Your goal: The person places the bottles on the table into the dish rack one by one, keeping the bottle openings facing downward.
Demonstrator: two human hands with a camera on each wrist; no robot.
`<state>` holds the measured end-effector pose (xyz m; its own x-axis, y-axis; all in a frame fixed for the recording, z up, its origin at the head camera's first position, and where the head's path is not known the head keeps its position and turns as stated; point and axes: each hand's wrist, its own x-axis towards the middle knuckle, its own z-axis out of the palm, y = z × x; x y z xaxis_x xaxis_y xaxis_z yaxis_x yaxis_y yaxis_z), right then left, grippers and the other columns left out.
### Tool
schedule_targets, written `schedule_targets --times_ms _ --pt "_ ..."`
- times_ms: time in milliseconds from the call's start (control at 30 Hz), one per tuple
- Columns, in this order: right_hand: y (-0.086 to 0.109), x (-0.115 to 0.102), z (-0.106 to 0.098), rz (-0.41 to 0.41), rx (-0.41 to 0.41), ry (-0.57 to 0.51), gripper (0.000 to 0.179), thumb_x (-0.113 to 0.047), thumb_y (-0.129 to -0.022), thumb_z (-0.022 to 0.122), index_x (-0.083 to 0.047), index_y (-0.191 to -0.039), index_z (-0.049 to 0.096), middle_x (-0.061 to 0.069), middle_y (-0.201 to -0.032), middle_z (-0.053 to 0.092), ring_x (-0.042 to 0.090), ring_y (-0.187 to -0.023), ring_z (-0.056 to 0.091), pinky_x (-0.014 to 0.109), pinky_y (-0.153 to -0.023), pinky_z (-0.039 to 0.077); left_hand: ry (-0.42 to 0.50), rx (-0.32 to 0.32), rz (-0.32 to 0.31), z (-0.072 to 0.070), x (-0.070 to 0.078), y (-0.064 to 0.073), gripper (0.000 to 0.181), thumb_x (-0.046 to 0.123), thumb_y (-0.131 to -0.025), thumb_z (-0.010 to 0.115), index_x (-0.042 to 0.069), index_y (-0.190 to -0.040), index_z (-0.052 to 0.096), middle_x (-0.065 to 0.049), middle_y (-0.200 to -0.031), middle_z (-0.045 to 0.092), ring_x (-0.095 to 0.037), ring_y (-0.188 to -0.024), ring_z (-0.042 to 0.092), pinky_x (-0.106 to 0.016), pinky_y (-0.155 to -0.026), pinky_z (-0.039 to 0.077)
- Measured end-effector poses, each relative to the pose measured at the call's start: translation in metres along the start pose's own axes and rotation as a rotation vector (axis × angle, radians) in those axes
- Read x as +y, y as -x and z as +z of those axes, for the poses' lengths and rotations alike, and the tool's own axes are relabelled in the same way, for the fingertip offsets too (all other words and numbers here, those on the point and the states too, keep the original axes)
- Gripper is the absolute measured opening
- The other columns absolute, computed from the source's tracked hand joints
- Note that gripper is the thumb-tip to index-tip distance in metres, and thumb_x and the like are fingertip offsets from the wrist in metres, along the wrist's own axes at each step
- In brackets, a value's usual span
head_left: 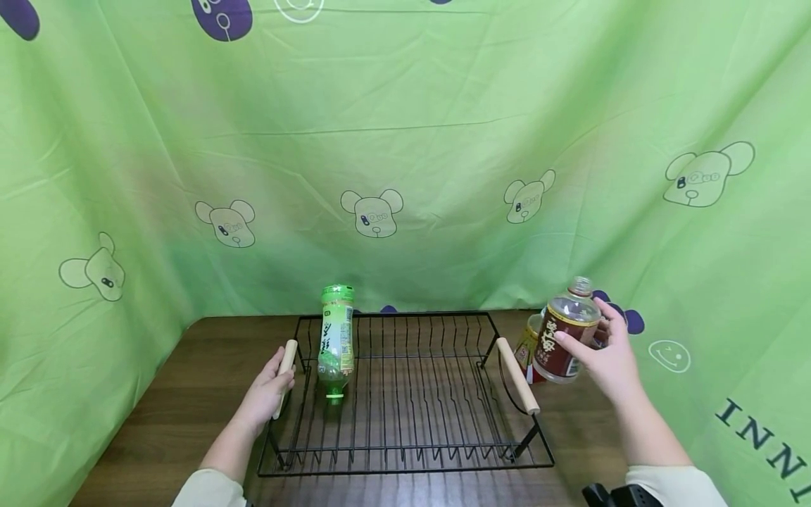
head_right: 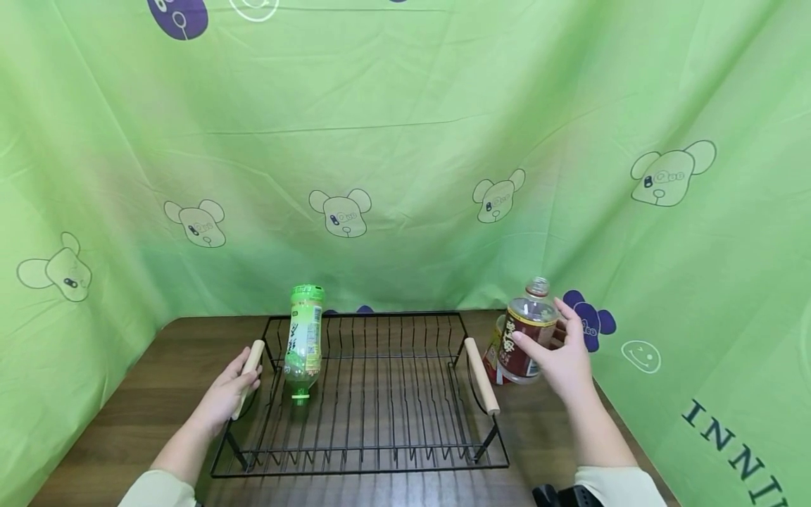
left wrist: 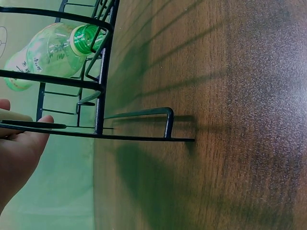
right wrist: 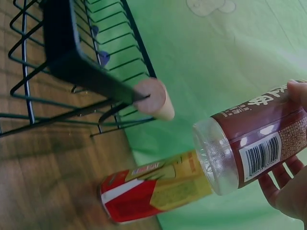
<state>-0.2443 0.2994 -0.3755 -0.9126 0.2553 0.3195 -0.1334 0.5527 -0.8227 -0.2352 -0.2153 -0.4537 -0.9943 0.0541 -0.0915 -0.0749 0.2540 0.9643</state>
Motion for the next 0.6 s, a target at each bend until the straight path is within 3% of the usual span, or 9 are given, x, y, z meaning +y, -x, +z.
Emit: schedule_targets --times_ms 200,300,600 --pt "-0.003 -0.011 0.010 -0.046 -0.042 -0.021 0.088 -0.018 -0.087 0.073 -0.008 -0.155 0.018 0.019 -0.135 0.044 -0.008 -0.095 0.042 0.017 -0.081 0.039 0.001 -0.001 0.003 0.000 0.001 0.000 0.064 0.008 -0.103 0.032 -0.002 -0.155 -0.005 -0.034 -0.159 0.005 -0.051 -0.139 0.032 -0.060 -0.119 0.013" --pt "-0.004 -0.017 0.016 -0.060 -0.071 -0.024 0.089 -0.020 -0.087 0.073 -0.008 -0.155 0.017 0.020 -0.137 0.044 -0.005 -0.098 0.042 0.022 -0.085 0.040 0.003 0.002 0.004 0.000 0.000 0.000 0.064 0.007 -0.103 0.032 -0.002 -0.155 -0.005 -0.034 -0.159 0.005 -0.051 -0.138 0.033 -0.060 -0.119 0.013" --pt "-0.004 -0.033 0.038 -0.061 -0.167 -0.080 0.090 -0.022 -0.088 0.072 -0.010 -0.156 0.015 0.024 -0.138 0.041 0.032 -0.118 0.045 0.052 -0.096 0.042 0.006 0.004 0.004 0.000 0.000 -0.001 0.064 0.007 -0.103 0.032 -0.002 -0.155 -0.004 -0.033 -0.159 0.004 -0.051 -0.138 0.033 -0.061 -0.119 0.013"
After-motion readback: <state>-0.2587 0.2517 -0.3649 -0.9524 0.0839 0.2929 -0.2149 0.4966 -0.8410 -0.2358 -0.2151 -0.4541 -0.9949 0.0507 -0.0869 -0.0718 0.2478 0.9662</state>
